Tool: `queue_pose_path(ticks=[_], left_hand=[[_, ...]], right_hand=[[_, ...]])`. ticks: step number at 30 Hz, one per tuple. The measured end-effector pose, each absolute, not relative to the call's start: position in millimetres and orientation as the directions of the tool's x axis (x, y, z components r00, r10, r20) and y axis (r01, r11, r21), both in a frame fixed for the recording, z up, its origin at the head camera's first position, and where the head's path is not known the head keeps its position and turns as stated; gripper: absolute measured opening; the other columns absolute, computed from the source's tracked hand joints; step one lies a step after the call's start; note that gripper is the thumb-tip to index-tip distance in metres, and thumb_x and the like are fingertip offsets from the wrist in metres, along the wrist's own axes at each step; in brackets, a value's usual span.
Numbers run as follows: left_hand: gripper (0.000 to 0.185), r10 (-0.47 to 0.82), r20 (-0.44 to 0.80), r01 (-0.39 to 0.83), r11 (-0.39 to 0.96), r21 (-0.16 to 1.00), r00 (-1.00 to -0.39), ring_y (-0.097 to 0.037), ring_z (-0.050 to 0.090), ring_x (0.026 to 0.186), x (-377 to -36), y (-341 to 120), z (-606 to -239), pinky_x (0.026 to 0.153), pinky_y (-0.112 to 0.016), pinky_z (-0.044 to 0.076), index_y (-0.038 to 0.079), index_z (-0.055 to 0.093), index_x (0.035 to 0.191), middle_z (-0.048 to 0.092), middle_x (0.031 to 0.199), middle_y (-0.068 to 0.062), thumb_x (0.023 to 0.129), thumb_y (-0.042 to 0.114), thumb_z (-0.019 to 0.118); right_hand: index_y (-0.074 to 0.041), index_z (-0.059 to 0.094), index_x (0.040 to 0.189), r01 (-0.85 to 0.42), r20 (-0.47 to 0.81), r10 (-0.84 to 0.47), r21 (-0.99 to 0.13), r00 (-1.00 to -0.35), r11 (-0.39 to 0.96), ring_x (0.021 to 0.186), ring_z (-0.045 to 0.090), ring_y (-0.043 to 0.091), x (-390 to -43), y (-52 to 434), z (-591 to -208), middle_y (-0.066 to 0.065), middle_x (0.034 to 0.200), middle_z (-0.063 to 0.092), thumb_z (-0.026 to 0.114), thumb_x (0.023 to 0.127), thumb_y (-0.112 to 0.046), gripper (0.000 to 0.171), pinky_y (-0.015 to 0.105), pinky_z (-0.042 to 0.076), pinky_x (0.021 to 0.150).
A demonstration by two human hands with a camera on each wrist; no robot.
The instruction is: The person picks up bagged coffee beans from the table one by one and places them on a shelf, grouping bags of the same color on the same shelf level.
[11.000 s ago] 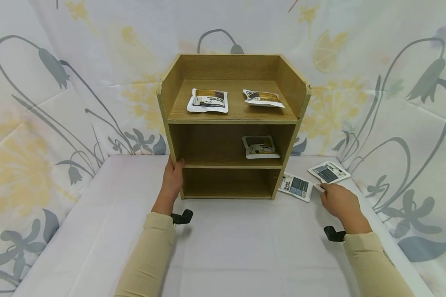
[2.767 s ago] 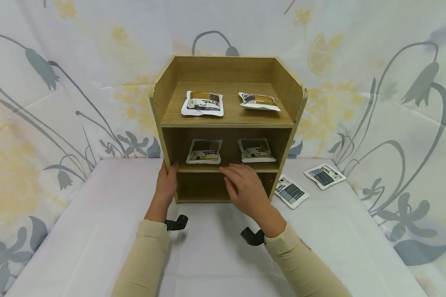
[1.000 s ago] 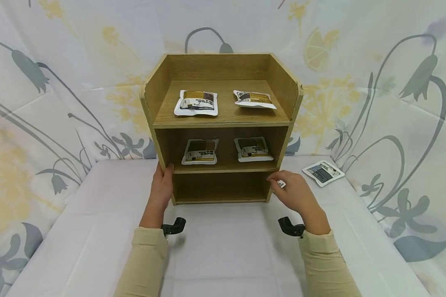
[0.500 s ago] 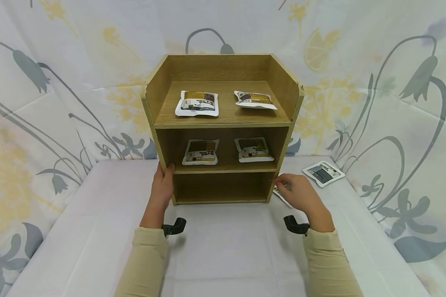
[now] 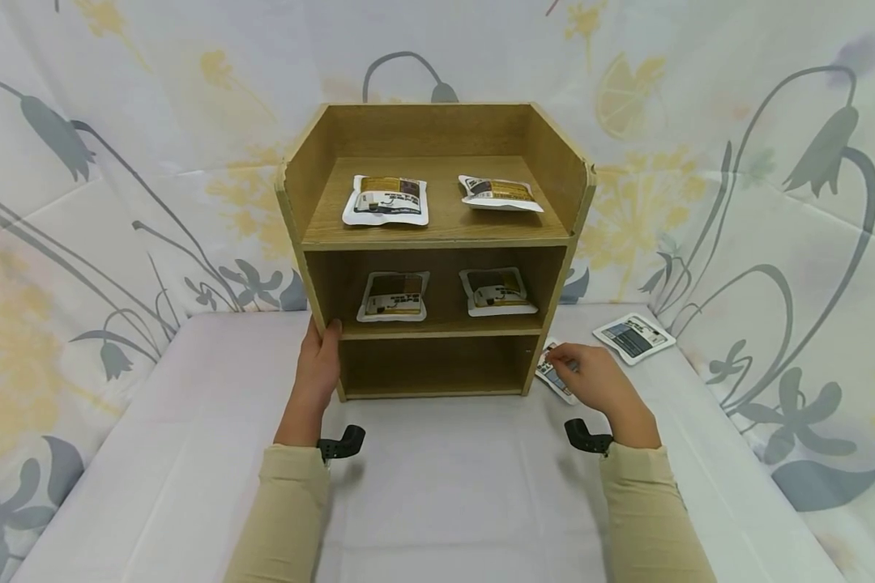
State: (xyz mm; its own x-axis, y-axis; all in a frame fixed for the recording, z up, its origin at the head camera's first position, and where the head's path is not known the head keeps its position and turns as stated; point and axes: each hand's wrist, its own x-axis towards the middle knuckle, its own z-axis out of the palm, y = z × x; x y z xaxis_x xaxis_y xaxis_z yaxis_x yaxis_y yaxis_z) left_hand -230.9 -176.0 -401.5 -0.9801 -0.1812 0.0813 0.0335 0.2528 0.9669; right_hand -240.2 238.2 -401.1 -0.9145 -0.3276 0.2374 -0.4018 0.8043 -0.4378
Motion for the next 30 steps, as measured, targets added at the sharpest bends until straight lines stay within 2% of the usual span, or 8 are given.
queue_pose_path(ticks=[13,16,19,21,24,26,27,30], left_hand=[[0.058,-0.182,0.081,0.032,0.259,0.965,-0.98,-0.032,0.027,0.145,-231.3,-175.5,-401.0,0.117,-0.056,0.021,0.027,0.016,0.155,0.027,0.158,-0.01,0.102,0.047,0.029],[0.058,-0.182,0.075,0.025,0.26,0.965,-0.98,-0.032,0.028,0.144,-230.9,-175.8,-400.9,0.117,-0.056,0.021,0.027,0.017,0.155,0.028,0.157,-0.01,0.102,0.049,0.029],[0.059,-0.183,0.07,0.02,0.26,0.965,-0.981,-0.032,0.028,0.144,-231.1,-175.8,-401.0,0.116,-0.056,0.022,0.028,0.017,0.155,0.028,0.157,-0.009,0.102,0.05,0.029],[0.059,-0.182,0.071,0.02,0.264,0.964,-0.981,-0.032,0.028,0.144,-231.4,-175.9,-401.4,0.116,-0.057,0.022,0.029,0.016,0.155,0.028,0.158,-0.009,0.102,0.051,0.029],[0.059,-0.182,0.079,0.028,0.268,0.963,-0.98,-0.032,0.027,0.145,-231.9,-176.5,-401.9,0.117,-0.056,0.021,0.029,0.016,0.155,0.027,0.158,-0.009,0.102,0.051,0.029],[0.059,-0.181,0.082,0.03,0.271,0.962,-0.98,-0.031,0.026,0.145,-231.8,-176.7,-402.1,0.117,-0.056,0.02,0.029,0.016,0.155,0.027,0.158,-0.009,0.102,0.05,0.029],[0.059,-0.18,0.083,0.032,0.272,0.962,-0.98,-0.031,0.026,0.145,-231.7,-176.6,-402.1,0.117,-0.056,0.02,0.028,0.016,0.155,0.027,0.158,-0.009,0.102,0.05,0.029],[0.059,-0.181,0.08,0.029,0.269,0.963,-0.98,-0.031,0.027,0.145,-230.8,-175.9,-401.5,0.117,-0.055,0.021,0.028,0.017,0.155,0.028,0.158,-0.01,0.102,0.049,0.029]], right_hand=[[-0.004,0.069,0.113,-0.326,0.126,-0.303,-0.461,-0.945,0.825,0.111,0.062,0.037,-246.7,248.2,-414.7,0.015,0.115,0.069,0.051,0.092,-0.003,0.027,0.049,0.049,0.088],[-0.004,0.069,0.113,-0.307,0.097,-0.296,-0.455,-0.95,0.836,0.107,0.062,0.036,-247.7,249.8,-416.6,0.018,0.118,0.067,0.048,0.086,0.004,0.035,0.044,0.049,0.081],[-0.004,0.07,0.111,-0.289,0.081,-0.284,-0.443,-0.956,0.849,0.095,0.06,0.032,-247.6,250.6,-417.8,0.021,0.119,0.066,0.044,0.078,0.009,0.043,0.037,0.045,0.07],[-0.006,0.07,0.11,-0.277,0.077,-0.271,-0.432,-0.96,0.858,0.093,0.058,0.031,-247.4,251.3,-419.1,0.021,0.119,0.066,0.043,0.074,0.01,0.048,0.036,0.044,0.069],[-0.006,0.069,0.113,-0.26,0.047,-0.266,-0.436,-0.963,0.862,0.107,0.06,0.039,-248.5,253.3,-422.6,0.022,0.122,0.064,0.043,0.073,0.011,0.051,0.046,0.049,0.081],[-0.007,0.068,0.116,-0.25,0.025,-0.267,-0.439,-0.963,0.863,0.119,0.055,0.042,-249.8,255.0,-425.8,0.022,0.126,0.062,0.043,0.072,0.012,0.054,0.052,0.046,0.093],[-0.006,0.066,0.119,-0.251,0.01,-0.275,-0.439,-0.961,0.863,0.123,0.051,0.045,-250.2,255.9,-427.4,0.023,0.131,0.058,0.042,0.073,0.013,0.056,0.054,0.045,0.095],[-0.005,0.063,0.125,-0.248,-0.016,-0.283,-0.434,-0.959,0.866,0.123,0.051,0.042,-251.2,258.2,-431.2,0.023,0.143,0.048,0.041,0.071,0.014,0.062,0.041,0.047,0.08]])
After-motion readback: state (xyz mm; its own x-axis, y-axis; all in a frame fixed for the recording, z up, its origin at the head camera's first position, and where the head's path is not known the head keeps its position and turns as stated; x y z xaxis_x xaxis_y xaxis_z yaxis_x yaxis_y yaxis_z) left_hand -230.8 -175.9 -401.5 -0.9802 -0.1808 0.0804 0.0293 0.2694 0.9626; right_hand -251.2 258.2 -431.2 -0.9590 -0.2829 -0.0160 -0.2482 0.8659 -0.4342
